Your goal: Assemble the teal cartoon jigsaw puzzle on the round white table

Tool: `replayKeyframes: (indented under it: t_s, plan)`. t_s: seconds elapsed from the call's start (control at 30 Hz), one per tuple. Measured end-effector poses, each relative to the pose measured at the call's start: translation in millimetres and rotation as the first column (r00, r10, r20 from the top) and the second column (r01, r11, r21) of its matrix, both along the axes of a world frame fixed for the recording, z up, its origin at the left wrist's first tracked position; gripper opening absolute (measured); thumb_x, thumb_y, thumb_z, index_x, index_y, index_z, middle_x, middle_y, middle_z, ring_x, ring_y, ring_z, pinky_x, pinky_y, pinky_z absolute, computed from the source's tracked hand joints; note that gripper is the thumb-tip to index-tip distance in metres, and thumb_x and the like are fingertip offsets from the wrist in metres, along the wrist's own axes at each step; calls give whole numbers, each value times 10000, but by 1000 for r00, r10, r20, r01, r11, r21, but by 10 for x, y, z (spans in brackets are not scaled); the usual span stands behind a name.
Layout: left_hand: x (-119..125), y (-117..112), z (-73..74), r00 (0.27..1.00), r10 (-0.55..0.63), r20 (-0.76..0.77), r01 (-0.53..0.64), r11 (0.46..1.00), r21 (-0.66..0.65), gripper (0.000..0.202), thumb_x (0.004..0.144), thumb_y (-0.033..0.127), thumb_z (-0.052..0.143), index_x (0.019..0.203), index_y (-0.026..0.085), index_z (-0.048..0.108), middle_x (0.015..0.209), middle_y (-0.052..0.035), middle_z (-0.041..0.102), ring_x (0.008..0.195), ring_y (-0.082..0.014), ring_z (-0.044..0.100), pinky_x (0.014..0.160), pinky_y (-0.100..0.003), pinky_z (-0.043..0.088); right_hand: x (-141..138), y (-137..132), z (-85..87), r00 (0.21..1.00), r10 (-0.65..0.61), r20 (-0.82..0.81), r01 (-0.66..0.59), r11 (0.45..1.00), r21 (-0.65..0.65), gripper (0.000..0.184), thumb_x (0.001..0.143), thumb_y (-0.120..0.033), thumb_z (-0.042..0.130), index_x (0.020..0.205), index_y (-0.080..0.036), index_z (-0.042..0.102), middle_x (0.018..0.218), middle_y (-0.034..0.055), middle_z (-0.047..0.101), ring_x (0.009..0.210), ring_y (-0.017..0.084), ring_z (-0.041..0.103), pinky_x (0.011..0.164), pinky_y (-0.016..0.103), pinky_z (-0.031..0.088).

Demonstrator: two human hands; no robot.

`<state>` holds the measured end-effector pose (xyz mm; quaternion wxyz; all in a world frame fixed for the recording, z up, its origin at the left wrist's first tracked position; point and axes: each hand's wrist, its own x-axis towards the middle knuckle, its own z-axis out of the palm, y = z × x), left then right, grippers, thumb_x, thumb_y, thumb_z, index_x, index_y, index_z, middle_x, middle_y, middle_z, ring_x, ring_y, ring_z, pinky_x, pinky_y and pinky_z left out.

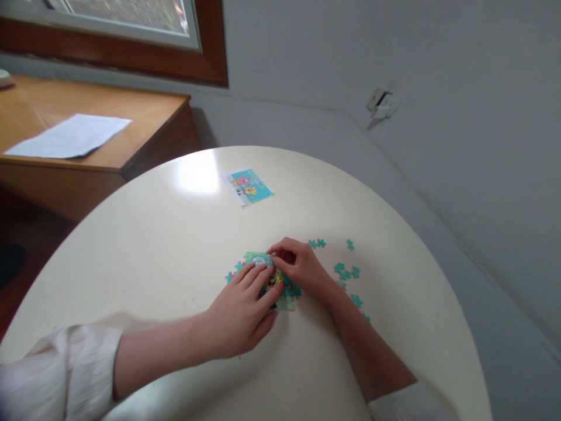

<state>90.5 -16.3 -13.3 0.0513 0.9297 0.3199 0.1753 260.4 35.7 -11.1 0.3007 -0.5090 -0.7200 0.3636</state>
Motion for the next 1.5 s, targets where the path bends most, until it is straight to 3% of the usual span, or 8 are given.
replayKeyframes:
  t_s: [0.33, 0.63, 0.9, 1.2, 1.5]
  plan:
    - [-4, 1, 1, 1000, 0, -4, 0, 1000, -26, 359, 820, 308, 442, 1103, 102, 522, 1188, -203, 528, 1140, -307, 459, 992, -485, 315, -15, -21, 51, 999, 34, -21, -35, 999, -20, 137, 690, -187, 535, 799, -174, 619, 686, 4, 592, 597, 114, 508, 540, 233, 411]
    - [4, 3, 17, 1000, 2, -7, -2, 1000, -15, 376, 814, 310, 446, 1116, 100, 526, 1187, -202, 532, 1137, -318, 470, 986, -483, 325, 10, -2, -4, 1000, 26, -14, -26, 1000, -15, 155, 709, -202, 546, 831, -167, 636, 704, 5, 606, 599, 112, 502, 544, 235, 409]
    - [5, -3, 7, 1000, -2, -13, 2, 999, -34, 394, 823, 315, 442, 1145, 99, 512, 1208, -209, 518, 1156, -316, 451, 995, -488, 306, 2, 11, -12, 1000, -22, 0, 22, 1000, 6, 152, 713, -218, 578, 833, -172, 659, 688, 3, 616, 585, 110, 510, 554, 238, 427]
    - [-7, 4, 12, 1000, -8, -17, 7, 999, -49, 395, 824, 312, 444, 1153, 101, 501, 1214, -209, 511, 1171, -313, 432, 1001, -492, 295, -19, 14, -47, 991, -93, -91, 89, 995, -44, 170, 698, -263, 615, 834, -176, 669, 695, 12, 655, 630, 134, 584, 608, 259, 487]
    - [3, 0, 15, 1000, -5, -14, 4, 999, -38, 389, 826, 315, 443, 1150, 109, 504, 1205, -203, 523, 1152, -309, 451, 989, -489, 304, -20, 11, -35, 992, -107, -74, 108, 994, 9, 150, 747, -265, 557, 794, -188, 676, 770, 31, 688, 696, 156, 617, 665, 280, 499]
